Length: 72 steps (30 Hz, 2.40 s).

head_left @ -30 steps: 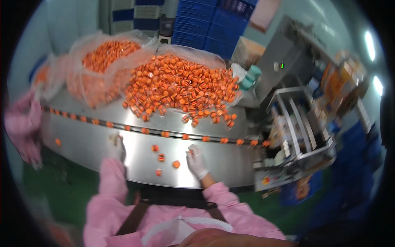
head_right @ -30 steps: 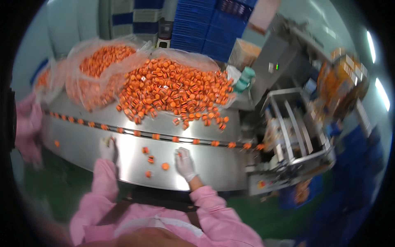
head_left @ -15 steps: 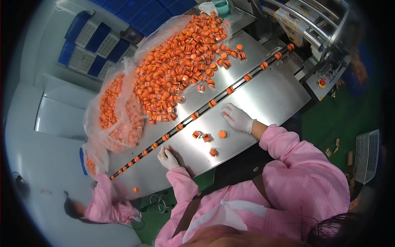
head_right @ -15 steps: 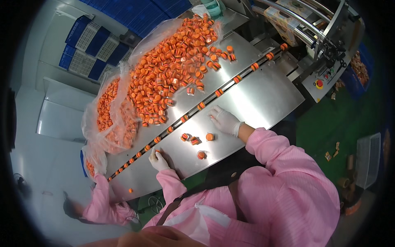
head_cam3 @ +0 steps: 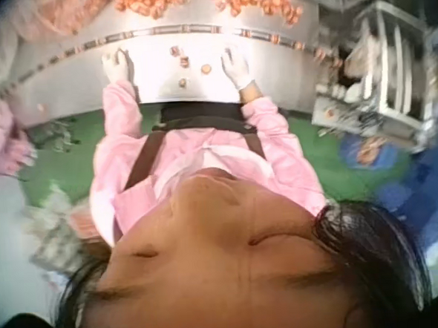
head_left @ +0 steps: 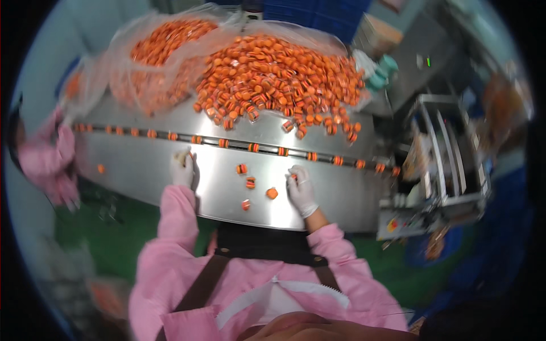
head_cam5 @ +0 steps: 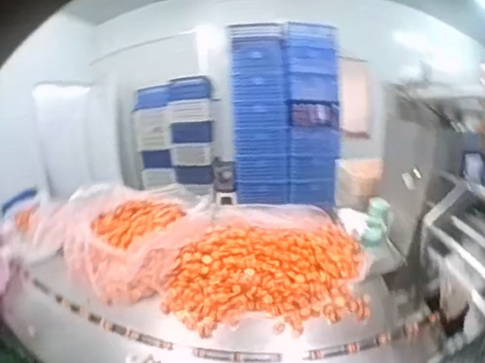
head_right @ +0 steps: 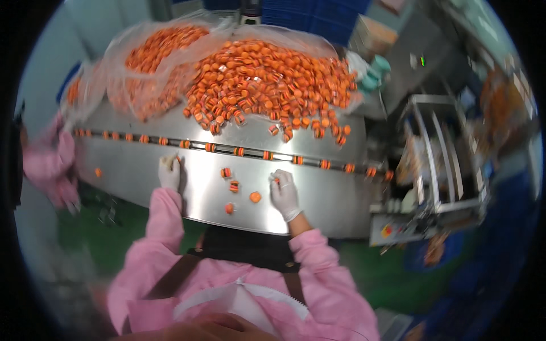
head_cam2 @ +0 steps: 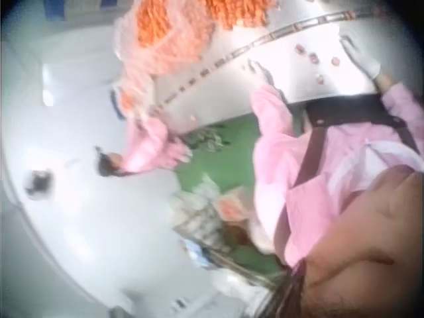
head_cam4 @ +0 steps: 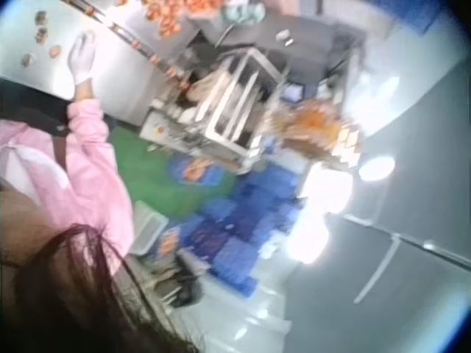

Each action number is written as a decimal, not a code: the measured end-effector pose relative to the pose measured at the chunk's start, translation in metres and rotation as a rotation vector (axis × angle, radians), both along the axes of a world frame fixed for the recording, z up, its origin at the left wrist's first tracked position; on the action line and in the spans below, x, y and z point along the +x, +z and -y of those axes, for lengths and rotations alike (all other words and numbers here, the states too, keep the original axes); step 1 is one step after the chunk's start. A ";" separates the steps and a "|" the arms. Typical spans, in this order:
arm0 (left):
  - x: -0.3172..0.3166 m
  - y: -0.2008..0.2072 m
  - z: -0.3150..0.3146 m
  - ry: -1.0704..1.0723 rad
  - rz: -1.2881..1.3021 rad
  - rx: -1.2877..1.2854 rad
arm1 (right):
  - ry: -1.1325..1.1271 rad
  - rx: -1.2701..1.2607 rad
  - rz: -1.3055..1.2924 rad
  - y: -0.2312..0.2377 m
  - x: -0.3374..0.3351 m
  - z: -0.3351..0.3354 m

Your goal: The person stands at a stainless steel workstation in a factory, wearing a pink uniform and gloves. They pick up small, round, orange and black striped candies from a large pile and place them one by one onto a moving conveyor belt. Another worker is visible in the background performing a similar task.

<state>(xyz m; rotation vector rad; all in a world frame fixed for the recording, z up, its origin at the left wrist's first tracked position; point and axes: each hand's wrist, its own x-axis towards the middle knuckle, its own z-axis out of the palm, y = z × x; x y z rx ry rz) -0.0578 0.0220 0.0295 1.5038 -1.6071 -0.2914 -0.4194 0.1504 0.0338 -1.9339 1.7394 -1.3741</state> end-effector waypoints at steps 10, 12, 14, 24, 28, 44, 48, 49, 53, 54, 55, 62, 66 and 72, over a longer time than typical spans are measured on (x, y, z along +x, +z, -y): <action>-0.002 0.007 -0.002 0.062 -0.058 0.030 | 0.072 0.112 -0.051 0.009 0.003 -0.001; 0.000 0.007 -0.003 0.058 -0.052 0.026 | 0.081 0.114 -0.043 0.010 0.006 0.000; 0.000 0.005 -0.003 0.046 -0.064 0.013 | 0.083 0.096 -0.039 0.007 0.004 0.000; 0.004 -0.003 0.003 0.032 -0.054 -0.023 | 0.045 0.068 0.000 0.006 0.004 0.002; -0.001 0.012 -0.002 0.032 -0.022 0.002 | 0.032 0.090 0.073 0.003 0.002 0.002; 0.012 -0.007 0.005 -0.007 -0.025 -0.018 | -0.012 0.092 0.180 -0.019 0.001 0.006; 0.009 -0.002 0.003 -0.001 -0.021 0.011 | -0.013 0.188 0.199 -0.013 0.000 0.003; 0.008 -0.002 0.003 -0.001 -0.015 0.014 | -0.014 0.201 0.215 -0.013 0.000 0.003; 0.008 -0.002 0.005 -0.009 0.022 0.006 | -0.041 0.204 0.306 -0.021 -0.001 0.002; 0.011 -0.003 0.005 -0.015 0.038 0.006 | -0.040 0.209 0.314 -0.021 -0.001 0.003; 0.011 -0.004 0.006 -0.012 0.037 -0.020 | -0.041 0.214 0.322 -0.021 0.000 0.003; 0.002 0.006 0.005 0.009 -0.006 0.025 | -0.058 0.295 0.397 -0.023 -0.005 0.003; 0.004 0.006 0.001 0.037 0.001 0.037 | -0.068 0.207 0.181 -0.001 0.001 0.003; 0.005 0.002 0.003 0.065 0.098 -0.024 | -0.071 0.228 0.185 0.003 0.004 0.001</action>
